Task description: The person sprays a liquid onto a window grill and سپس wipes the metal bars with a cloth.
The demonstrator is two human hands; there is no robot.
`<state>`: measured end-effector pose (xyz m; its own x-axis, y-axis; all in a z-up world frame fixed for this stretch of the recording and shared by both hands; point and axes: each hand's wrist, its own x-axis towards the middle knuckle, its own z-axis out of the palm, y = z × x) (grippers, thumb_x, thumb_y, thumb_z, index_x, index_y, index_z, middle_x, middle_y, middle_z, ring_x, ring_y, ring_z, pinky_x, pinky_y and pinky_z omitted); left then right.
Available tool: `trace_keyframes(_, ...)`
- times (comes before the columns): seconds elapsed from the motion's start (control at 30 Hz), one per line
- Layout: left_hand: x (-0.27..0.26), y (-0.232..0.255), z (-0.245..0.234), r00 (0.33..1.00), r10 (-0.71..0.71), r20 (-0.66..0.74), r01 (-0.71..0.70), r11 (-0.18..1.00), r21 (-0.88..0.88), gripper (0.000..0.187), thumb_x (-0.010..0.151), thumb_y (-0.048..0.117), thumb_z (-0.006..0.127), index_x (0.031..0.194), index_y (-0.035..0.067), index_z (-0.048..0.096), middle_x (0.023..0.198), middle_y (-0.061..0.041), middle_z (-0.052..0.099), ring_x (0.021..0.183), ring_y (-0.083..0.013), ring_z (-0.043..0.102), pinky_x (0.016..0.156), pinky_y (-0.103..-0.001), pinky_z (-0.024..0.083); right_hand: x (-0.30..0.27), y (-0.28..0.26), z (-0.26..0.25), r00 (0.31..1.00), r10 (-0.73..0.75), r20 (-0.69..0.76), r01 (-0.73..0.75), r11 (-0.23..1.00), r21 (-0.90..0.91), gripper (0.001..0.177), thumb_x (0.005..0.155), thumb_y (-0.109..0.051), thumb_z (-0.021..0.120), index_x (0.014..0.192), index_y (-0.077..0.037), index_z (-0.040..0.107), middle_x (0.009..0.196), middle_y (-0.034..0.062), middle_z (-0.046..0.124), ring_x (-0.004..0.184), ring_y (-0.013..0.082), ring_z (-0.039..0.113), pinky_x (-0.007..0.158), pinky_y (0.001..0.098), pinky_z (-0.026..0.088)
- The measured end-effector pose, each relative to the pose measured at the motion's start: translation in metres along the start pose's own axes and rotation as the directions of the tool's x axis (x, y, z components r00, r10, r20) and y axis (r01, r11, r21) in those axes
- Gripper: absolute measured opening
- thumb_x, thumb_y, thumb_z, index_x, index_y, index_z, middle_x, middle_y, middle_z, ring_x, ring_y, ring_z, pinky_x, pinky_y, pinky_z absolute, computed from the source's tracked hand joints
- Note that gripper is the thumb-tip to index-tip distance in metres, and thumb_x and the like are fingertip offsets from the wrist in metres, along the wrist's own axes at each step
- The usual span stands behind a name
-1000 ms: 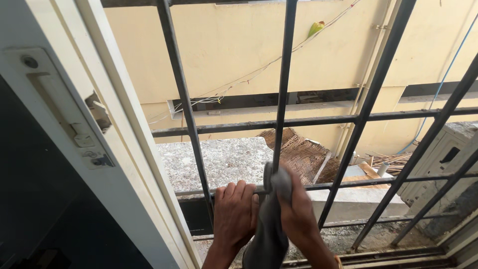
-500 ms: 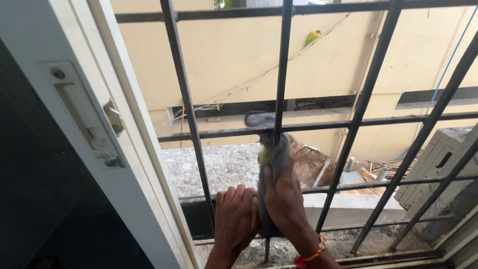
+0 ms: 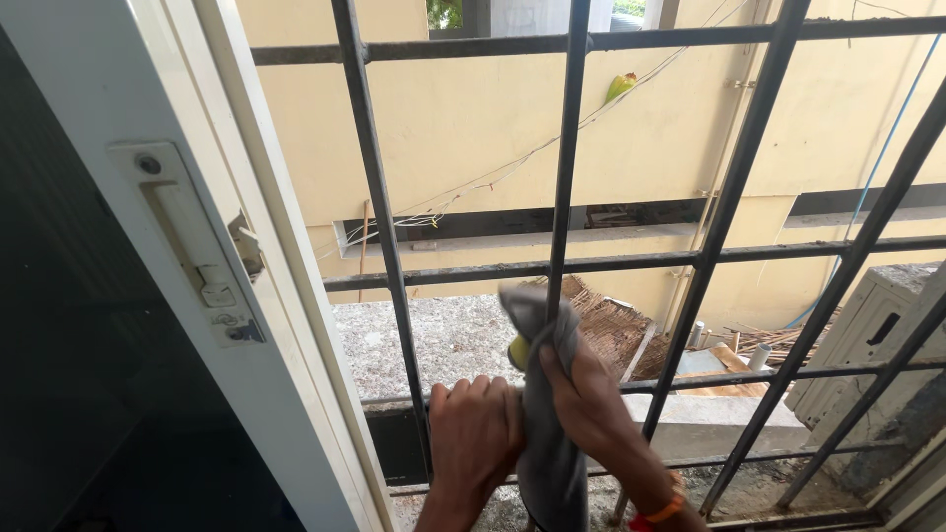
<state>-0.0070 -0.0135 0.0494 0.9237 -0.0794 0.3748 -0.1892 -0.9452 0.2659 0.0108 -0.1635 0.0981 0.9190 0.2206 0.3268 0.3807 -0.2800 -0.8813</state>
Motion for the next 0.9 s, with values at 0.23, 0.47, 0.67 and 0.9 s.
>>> trace_keyframes(0.23, 0.035, -0.009, 0.037, 0.968, 0.041, -0.249, -0.025, 0.997, 0.069, 0.045, 0.103, 0.036, 0.037, 0.072, 0.014, 0.061, 0.054, -0.001, 0.051, 0.051, -0.0178, 0.046, 0.061, -0.049, 0.043, -0.01, -0.056, -0.026, 0.549, -0.813, -0.191, 0.262, 0.385, -0.885, 0.053, 0.074, 0.015, 0.059, 0.124, -0.001, 0.051, 0.116, 0.017, 0.061, 0.113, 0.0368, 0.059, 0.083, 0.0409, 0.06)
trace_keyframes(0.47, 0.034, -0.01, 0.047, 0.995, -0.027, -0.099, 0.05, 0.971, 0.233, 0.05, 0.105, 0.039, 0.038, 0.061, 0.019, 0.049, 0.048, 0.005, 0.038, 0.041, -0.0123, 0.027, 0.041, -0.037, 0.03, 0.008, -0.035, -0.085, 0.833, -0.524, -0.179, 0.145, 0.518, -0.843, 0.058, 0.084, 0.018, 0.062, 0.138, 0.006, 0.044, 0.135, 0.023, 0.05, 0.104, 0.0354, 0.061, 0.074, 0.0373, 0.061)
trace_keyframes(0.67, 0.042, -0.007, 0.039, 0.995, -0.056, 0.078, 0.036, 0.971, 0.237, 0.051, 0.108, 0.03, 0.034, 0.059, 0.02, 0.044, 0.05, 0.005, 0.035, 0.041, -0.0115, 0.024, 0.038, -0.033, 0.027, 0.006, -0.047, -0.051, 0.584, -0.806, -0.097, 0.356, 0.362, -0.862, 0.074, 0.062, 0.02, 0.053, 0.135, 0.009, 0.044, 0.132, 0.0259, 0.049, 0.124, 0.0434, 0.054, 0.098, 0.0475, 0.058)
trace_keyframes(0.9, 0.04, -0.015, 0.043, 0.999, -0.034, 0.021, 0.027, 0.961, 0.275, 0.052, 0.104, 0.038, 0.036, 0.055, 0.02, 0.042, 0.048, 0.006, 0.034, 0.042, -0.0118, 0.023, 0.041, -0.036, 0.025, 0.012, -0.042, -0.069, 0.843, -0.504, -0.189, 0.226, 0.651, -0.725, 0.056, 0.086, 0.013, 0.057, 0.14, 0.002, 0.046, 0.137, 0.0191, 0.053, 0.09, 0.034, 0.063, 0.059, 0.043, 0.058)
